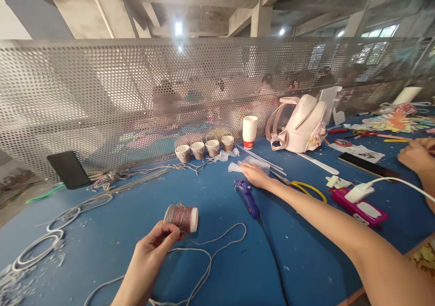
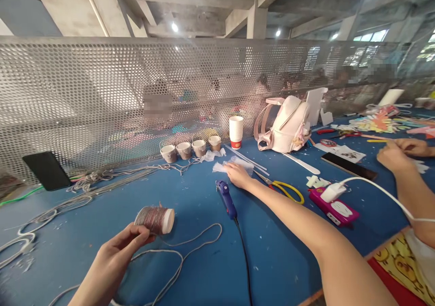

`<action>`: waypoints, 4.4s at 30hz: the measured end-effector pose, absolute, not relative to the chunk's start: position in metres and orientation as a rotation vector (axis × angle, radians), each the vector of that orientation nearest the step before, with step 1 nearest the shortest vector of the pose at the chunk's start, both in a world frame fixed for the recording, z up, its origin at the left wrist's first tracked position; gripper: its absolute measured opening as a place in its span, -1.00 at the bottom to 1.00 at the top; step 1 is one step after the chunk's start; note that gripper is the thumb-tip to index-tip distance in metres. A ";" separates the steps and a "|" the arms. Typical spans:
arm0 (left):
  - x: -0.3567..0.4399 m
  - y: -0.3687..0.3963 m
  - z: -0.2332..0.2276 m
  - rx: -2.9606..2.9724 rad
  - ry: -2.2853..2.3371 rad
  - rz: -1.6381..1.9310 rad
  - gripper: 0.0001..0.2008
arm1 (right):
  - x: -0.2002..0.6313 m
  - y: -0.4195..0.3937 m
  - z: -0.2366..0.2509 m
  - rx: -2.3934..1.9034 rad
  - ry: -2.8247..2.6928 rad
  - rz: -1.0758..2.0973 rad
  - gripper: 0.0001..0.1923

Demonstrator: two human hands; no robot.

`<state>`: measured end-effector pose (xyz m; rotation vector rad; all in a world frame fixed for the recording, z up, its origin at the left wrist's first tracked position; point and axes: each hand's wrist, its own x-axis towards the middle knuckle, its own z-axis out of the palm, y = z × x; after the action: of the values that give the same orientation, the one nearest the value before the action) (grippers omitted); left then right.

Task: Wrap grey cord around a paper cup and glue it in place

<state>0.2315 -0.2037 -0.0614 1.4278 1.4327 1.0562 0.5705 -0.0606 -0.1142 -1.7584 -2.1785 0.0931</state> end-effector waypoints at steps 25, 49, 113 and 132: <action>0.245 -0.212 -0.050 1.289 1.388 1.108 -0.72 | 0.567 -0.091 -0.013 -1.504 -1.631 0.313 -0.71; 0.242 -0.224 -0.056 1.340 1.327 1.131 -0.78 | 0.540 -0.194 -0.052 -1.410 -1.346 0.087 -0.62; 0.237 -0.219 -0.062 1.917 1.386 1.089 -0.87 | 0.469 -0.248 -0.076 -1.205 -2.046 0.640 -0.75; 0.240 -0.219 -0.058 1.923 1.404 1.109 -0.85 | 0.468 -0.254 -0.067 -1.110 -2.134 0.471 -0.72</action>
<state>0.2397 -0.2194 -0.0575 1.9232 1.4036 1.1087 0.4681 -0.2537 -0.0668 -1.1104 -2.1338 0.4710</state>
